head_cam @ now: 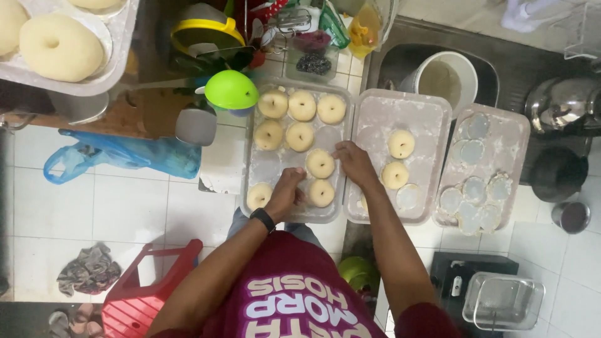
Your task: The person transfers fried donuts from a metal tray to a larger tray using a wooden skewer, then fries more donuts in a pan of hot oil, flipping them with the skewer. The person also arranges raw donut dough on trays.
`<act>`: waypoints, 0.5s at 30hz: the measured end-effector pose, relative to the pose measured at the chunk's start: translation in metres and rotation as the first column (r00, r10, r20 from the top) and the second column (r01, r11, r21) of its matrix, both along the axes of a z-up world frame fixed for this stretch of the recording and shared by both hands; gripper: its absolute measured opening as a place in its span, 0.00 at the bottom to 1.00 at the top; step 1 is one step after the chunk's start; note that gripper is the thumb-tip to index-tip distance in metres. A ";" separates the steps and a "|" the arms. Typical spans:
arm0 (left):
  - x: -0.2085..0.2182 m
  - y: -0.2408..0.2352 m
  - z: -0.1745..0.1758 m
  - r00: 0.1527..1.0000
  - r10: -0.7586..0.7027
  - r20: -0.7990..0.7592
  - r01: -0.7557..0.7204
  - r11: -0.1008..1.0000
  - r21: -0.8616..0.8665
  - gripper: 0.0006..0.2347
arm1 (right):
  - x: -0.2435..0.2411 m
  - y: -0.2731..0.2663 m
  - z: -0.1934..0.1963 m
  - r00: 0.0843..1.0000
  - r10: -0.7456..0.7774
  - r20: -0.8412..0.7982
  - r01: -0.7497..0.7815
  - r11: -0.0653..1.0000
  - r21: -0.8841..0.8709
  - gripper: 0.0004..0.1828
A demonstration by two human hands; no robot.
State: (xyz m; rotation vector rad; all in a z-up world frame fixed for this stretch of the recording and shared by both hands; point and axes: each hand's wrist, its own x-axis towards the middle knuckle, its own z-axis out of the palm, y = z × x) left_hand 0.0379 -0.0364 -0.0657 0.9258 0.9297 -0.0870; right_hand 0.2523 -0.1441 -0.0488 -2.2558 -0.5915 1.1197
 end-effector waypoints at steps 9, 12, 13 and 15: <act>0.000 0.004 -0.014 0.994 0.111 0.025 -0.110 0.994 -0.015 0.21 | -0.014 0.014 0.026 0.988 -0.150 -0.030 0.152 0.984 0.091 0.24; 0.003 0.016 0.001 0.985 0.162 0.051 -0.163 0.987 0.003 0.22 | -0.008 0.031 0.004 0.991 -0.112 -0.066 0.121 0.982 0.145 0.24; 0.003 0.016 -0.005 0.985 0.163 0.052 -0.163 0.987 0.002 0.22 | -0.010 0.038 0.007 0.992 -0.112 -0.065 0.121 0.982 0.145 0.24; 0.006 0.018 -0.017 0.978 0.200 0.059 -0.200 0.980 -0.003 0.23 | -0.013 0.052 0.014 0.996 -0.085 -0.013 0.086 0.982 0.169 0.22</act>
